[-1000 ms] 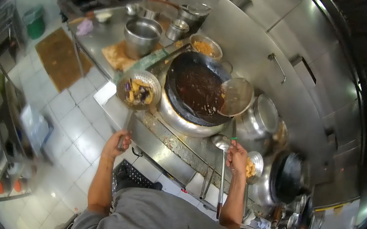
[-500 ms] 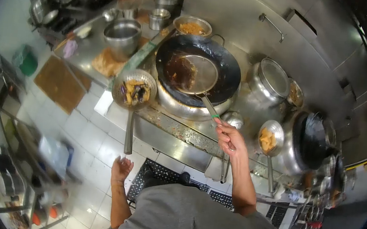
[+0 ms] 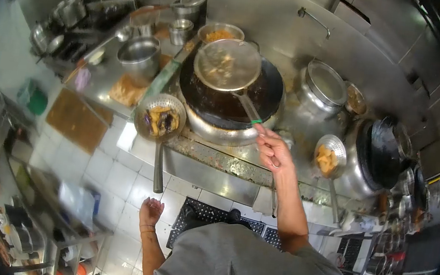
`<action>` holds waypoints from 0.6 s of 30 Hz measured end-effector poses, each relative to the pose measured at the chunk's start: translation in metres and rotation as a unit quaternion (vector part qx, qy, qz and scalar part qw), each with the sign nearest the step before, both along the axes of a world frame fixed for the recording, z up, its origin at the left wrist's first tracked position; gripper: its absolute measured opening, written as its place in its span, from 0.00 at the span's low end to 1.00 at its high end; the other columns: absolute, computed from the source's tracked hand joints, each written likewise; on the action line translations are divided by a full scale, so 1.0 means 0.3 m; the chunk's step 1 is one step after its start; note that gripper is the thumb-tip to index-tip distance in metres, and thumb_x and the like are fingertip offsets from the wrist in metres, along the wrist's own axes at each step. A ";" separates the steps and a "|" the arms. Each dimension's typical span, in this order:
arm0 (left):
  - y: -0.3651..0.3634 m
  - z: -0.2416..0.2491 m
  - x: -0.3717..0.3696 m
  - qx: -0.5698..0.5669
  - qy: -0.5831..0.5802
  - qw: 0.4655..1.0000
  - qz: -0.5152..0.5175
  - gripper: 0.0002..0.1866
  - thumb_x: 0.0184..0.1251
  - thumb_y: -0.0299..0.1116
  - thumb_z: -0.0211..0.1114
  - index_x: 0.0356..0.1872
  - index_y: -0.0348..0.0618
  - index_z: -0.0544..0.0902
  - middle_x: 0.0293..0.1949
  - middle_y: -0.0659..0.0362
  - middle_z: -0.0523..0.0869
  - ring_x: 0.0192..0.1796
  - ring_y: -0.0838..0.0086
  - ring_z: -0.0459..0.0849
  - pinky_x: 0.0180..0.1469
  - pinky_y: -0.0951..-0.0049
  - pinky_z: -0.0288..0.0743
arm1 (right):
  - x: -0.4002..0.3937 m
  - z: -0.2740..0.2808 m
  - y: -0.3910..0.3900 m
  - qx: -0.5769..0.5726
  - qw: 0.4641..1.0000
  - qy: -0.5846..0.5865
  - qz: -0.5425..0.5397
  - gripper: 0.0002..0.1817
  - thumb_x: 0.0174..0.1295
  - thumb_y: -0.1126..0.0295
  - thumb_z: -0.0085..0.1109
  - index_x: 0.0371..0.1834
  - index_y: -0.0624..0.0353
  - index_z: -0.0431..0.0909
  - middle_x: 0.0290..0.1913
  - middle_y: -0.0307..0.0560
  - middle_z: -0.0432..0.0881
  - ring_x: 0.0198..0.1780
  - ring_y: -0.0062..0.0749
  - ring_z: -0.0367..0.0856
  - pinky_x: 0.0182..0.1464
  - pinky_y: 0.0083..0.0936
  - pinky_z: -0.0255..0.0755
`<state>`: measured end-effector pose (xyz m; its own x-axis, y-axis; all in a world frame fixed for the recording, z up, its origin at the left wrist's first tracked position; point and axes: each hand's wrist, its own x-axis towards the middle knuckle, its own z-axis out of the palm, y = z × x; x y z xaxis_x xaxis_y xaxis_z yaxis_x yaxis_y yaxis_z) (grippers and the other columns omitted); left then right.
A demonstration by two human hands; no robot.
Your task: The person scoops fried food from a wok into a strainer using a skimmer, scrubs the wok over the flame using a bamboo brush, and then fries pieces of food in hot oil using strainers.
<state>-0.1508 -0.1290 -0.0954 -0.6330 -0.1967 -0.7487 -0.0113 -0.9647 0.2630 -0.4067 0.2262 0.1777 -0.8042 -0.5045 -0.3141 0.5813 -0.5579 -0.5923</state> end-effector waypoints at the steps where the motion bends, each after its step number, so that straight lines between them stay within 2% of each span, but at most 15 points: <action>1: -0.005 0.001 -0.007 -0.006 -0.001 1.000 -0.001 0.13 0.68 0.40 0.55 0.23 0.48 0.76 0.21 0.62 0.80 0.29 0.70 0.80 0.48 0.62 0.76 | 0.003 0.030 0.014 0.093 0.993 0.055 -0.044 0.22 0.65 0.77 0.48 0.63 0.64 0.64 0.26 0.39 0.72 0.13 0.13 0.61 0.07 0.15 0.56; 2: -0.011 0.001 -0.010 -0.001 0.001 1.000 0.001 0.13 0.68 0.40 0.55 0.23 0.48 0.76 0.21 0.62 0.80 0.29 0.70 0.80 0.48 0.62 0.76 | 0.001 0.049 0.027 0.185 0.973 0.110 -0.087 0.22 0.65 0.78 0.48 0.64 0.65 0.64 0.26 0.39 0.72 0.12 0.14 0.62 0.08 0.16 0.56; 3: -0.019 0.000 -0.010 -0.003 0.002 1.000 0.002 0.13 0.68 0.40 0.55 0.24 0.48 0.76 0.22 0.62 0.80 0.30 0.70 0.80 0.47 0.62 0.76 | -0.005 0.056 0.040 0.190 0.972 0.112 -0.085 0.22 0.65 0.78 0.48 0.64 0.65 0.64 0.26 0.39 0.72 0.12 0.14 0.62 0.08 0.16 0.56; 5: -0.037 -0.024 0.000 0.003 0.005 1.000 0.006 0.13 0.68 0.40 0.55 0.24 0.48 0.76 0.22 0.62 0.80 0.31 0.70 0.80 0.47 0.62 0.76 | -0.016 0.059 0.067 0.351 0.905 0.183 -0.152 0.25 0.64 0.77 0.48 0.65 0.66 0.62 0.24 0.38 0.71 0.11 0.14 0.60 0.08 0.17 0.54; 6: -0.050 -0.043 0.010 0.000 0.005 1.000 0.006 0.13 0.68 0.40 0.55 0.24 0.48 0.76 0.23 0.62 0.80 0.31 0.70 0.80 0.46 0.62 0.76 | -0.020 0.060 0.076 0.357 0.903 0.187 -0.150 0.25 0.64 0.77 0.48 0.65 0.66 0.62 0.24 0.38 0.71 0.11 0.14 0.60 0.08 0.17 0.54; 8: -0.065 -0.062 0.014 -0.017 -0.001 1.000 0.010 0.12 0.67 0.40 0.55 0.24 0.49 0.76 0.24 0.62 0.80 0.31 0.70 0.80 0.45 0.63 0.77 | -0.027 0.052 0.088 0.507 0.822 0.196 -0.170 0.25 0.64 0.76 0.48 0.67 0.65 0.62 0.23 0.37 0.71 0.10 0.15 0.59 0.08 0.17 0.53; 10: -0.097 -0.111 0.025 0.000 0.005 1.000 0.012 0.12 0.67 0.40 0.55 0.24 0.50 0.75 0.24 0.63 0.79 0.31 0.70 0.80 0.45 0.63 0.77 | -0.057 -0.006 0.117 0.505 0.825 0.194 -0.164 0.24 0.64 0.76 0.48 0.65 0.64 0.65 0.23 0.37 0.71 0.11 0.14 0.60 0.08 0.17 0.53; 12: -0.130 -0.094 0.019 0.002 -0.017 1.000 0.004 0.12 0.67 0.40 0.55 0.24 0.50 0.75 0.22 0.63 0.78 0.30 0.71 0.79 0.43 0.64 0.77 | -0.072 -0.042 0.085 0.500 0.831 0.182 -0.161 0.22 0.65 0.76 0.47 0.63 0.62 0.67 0.23 0.36 0.71 0.11 0.14 0.60 0.09 0.16 0.52; 14: -0.159 -0.082 0.030 0.002 -0.017 1.000 -0.011 0.11 0.67 0.39 0.55 0.24 0.50 0.74 0.23 0.63 0.77 0.30 0.71 0.78 0.42 0.63 0.77 | -0.087 -0.062 0.059 0.440 0.882 0.128 -0.111 0.18 0.65 0.76 0.46 0.58 0.59 0.70 0.23 0.35 0.71 0.12 0.13 0.60 0.09 0.15 0.51; 15: -0.173 -0.079 0.028 -0.002 -0.010 1.000 -0.020 0.10 0.67 0.38 0.55 0.25 0.49 0.74 0.23 0.63 0.77 0.30 0.71 0.77 0.42 0.63 0.76 | -0.105 -0.082 0.047 0.442 0.881 0.126 -0.112 0.18 0.65 0.76 0.46 0.58 0.59 0.70 0.23 0.35 0.71 0.12 0.13 0.60 0.09 0.15 0.51; 17: -0.204 -0.073 0.025 -0.006 -0.015 0.999 -0.029 0.09 0.66 0.37 0.55 0.26 0.49 0.74 0.23 0.63 0.76 0.29 0.71 0.77 0.41 0.63 0.76 | -0.138 -0.105 0.001 0.302 0.947 0.076 -0.074 0.18 0.66 0.75 0.47 0.59 0.64 0.67 0.25 0.36 0.72 0.12 0.14 0.60 0.09 0.17 0.54; 18: -0.220 -0.069 0.026 -0.012 -0.021 0.999 -0.037 0.08 0.65 0.36 0.55 0.26 0.49 0.73 0.24 0.63 0.75 0.29 0.71 0.76 0.41 0.63 0.76 | -0.139 -0.103 -0.029 0.303 0.947 0.076 -0.074 0.18 0.66 0.75 0.47 0.59 0.64 0.67 0.25 0.36 0.72 0.12 0.14 0.60 0.09 0.17 0.54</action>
